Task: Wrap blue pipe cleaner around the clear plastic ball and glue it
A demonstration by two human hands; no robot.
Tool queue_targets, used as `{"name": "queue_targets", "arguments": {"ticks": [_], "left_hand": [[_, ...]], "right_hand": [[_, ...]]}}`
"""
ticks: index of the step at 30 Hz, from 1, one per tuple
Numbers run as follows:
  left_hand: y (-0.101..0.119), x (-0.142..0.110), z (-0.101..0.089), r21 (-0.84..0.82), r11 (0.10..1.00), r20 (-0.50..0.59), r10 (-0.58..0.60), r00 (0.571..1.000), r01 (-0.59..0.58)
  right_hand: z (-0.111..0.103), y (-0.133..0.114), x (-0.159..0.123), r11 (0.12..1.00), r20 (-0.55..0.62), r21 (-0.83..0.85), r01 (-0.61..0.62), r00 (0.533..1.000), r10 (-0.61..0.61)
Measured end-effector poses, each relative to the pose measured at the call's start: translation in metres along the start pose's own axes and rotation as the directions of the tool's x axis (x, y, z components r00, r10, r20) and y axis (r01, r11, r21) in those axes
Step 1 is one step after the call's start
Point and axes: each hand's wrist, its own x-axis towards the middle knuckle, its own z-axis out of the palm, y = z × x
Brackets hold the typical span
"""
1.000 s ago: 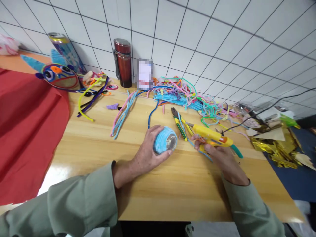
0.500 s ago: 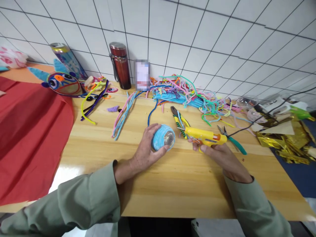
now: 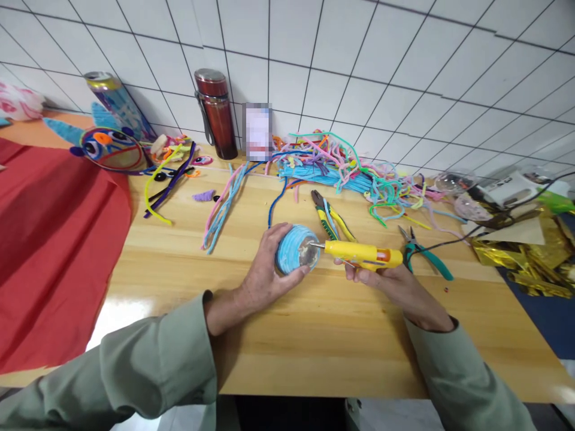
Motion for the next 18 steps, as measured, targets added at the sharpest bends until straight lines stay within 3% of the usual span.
{"name": "queue_targets", "arguments": {"ticks": [18], "left_hand": [[0.0022, 0.0008, -0.0003, -0.031, 0.999, 0.014, -0.039, 0.999, 0.039]], "right_hand": [[0.0076, -0.0026, -0.003, 0.997, 0.028, -0.008, -0.081, 0.996, 0.081]]}}
